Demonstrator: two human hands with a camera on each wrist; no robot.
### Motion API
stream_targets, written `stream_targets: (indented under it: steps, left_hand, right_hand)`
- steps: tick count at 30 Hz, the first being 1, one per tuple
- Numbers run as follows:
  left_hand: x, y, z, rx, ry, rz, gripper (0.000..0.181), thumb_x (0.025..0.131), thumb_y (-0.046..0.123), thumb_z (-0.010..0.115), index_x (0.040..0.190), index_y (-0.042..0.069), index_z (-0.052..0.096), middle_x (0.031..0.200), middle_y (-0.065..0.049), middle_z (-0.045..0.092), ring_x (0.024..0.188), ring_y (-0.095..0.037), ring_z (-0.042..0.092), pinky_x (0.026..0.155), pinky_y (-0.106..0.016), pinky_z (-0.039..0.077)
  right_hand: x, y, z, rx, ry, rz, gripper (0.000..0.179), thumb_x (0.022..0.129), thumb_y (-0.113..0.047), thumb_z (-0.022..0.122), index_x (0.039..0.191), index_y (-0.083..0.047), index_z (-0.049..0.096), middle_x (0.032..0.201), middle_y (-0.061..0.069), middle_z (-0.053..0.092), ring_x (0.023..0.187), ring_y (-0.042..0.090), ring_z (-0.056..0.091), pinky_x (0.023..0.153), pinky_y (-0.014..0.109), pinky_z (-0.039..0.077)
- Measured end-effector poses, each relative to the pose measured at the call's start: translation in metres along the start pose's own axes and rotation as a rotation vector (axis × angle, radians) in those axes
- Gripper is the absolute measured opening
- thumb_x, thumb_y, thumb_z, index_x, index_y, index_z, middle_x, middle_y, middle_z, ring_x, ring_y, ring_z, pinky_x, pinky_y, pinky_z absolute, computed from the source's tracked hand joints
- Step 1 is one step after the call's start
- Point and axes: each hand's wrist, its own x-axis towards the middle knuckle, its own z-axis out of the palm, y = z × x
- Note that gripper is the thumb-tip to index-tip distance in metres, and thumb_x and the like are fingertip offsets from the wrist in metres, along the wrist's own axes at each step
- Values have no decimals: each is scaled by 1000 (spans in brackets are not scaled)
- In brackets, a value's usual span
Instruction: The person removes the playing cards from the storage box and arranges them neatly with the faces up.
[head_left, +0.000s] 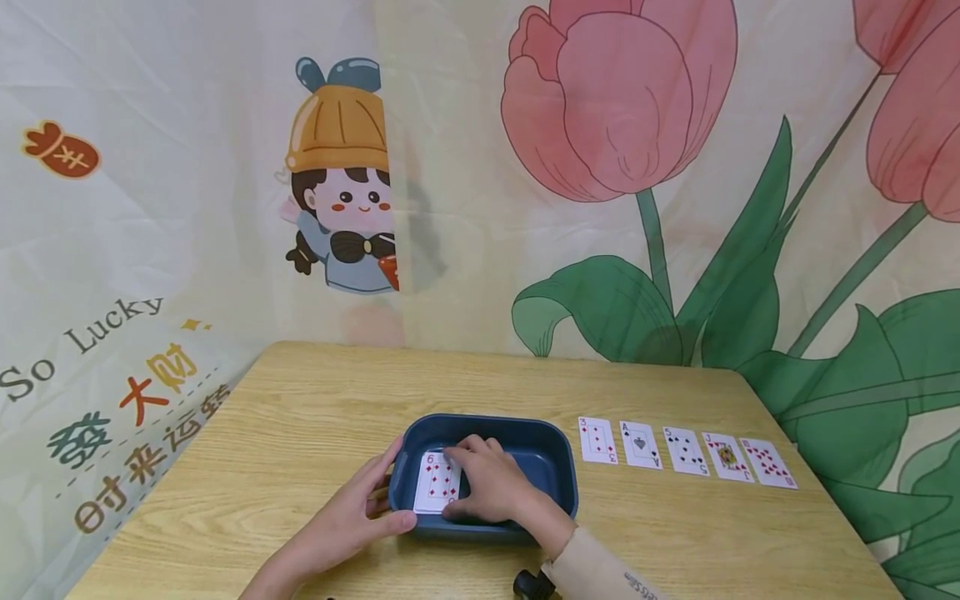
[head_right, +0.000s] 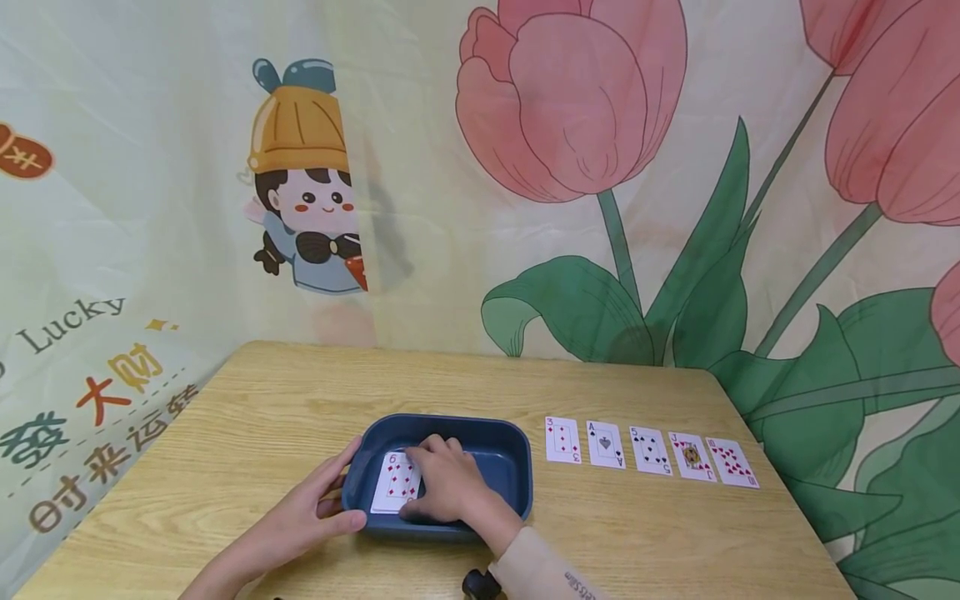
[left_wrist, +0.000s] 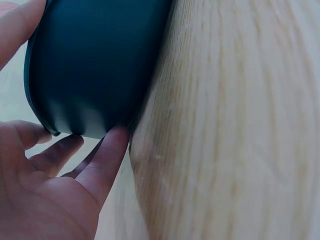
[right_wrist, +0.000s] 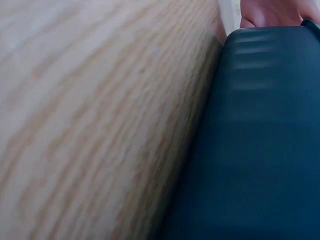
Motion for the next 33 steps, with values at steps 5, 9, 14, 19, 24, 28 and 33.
stream_targets:
  steps: [5,9,14,19,24,28,33]
  left_hand:
    - [1,-2,-1,-13,3,3,97,100,21,77,172,22,12,175,-17,16,149,-42,44,107,-23,49]
    - [1,-2,0,-27,-1,5,97,101,20,76,172,22,12,175,-17,17,148,-42,44,107,-21,49]
    - [0,-1,1,-8,-2,22,96,100,21,77,172,21,14,175,-18,18,148,-43,45,107,-22,50]
    - [0,0,0,-12,-1,24,97,99,21,78,172,20,14,175,-18,18,148,-42,45,107,-23,50]
    - [1,0,0,-14,6,-1,98,99,22,79,172,22,14,175,-16,18,149,-42,44,108,-24,50]
    - [1,-1,0,-11,9,-3,98,99,22,78,172,21,13,175,-18,19,148,-43,44,109,-27,51]
    - [1,-2,0,-10,10,9,98,99,22,78,172,21,13,174,-19,19,148,-43,44,108,-25,50]
  right_hand:
    - [0,2,-1,11,-2,-5,82,81,-44,94,151,-16,61,140,2,58,113,17,49,96,37,51]
    - [-1,2,-3,37,-6,-8,83,80,-41,95,151,-14,61,137,3,58,112,17,49,95,33,51]
    - [-2,3,-7,73,-3,-10,84,79,-38,97,150,-10,61,136,4,57,114,17,50,96,30,52]
    - [-3,4,-8,85,1,-4,83,79,-36,97,149,-10,62,135,4,54,115,18,50,98,32,52]
    - [-5,6,-12,112,8,-11,80,78,-32,98,146,-8,63,134,6,52,111,17,54,98,30,53]
    - [-8,9,-16,146,9,-24,81,78,-30,98,147,-7,62,134,7,51,108,16,56,95,29,54]
    - [-13,15,-23,178,22,-38,81,79,-28,97,149,-10,60,137,6,50,110,18,58,96,31,54]
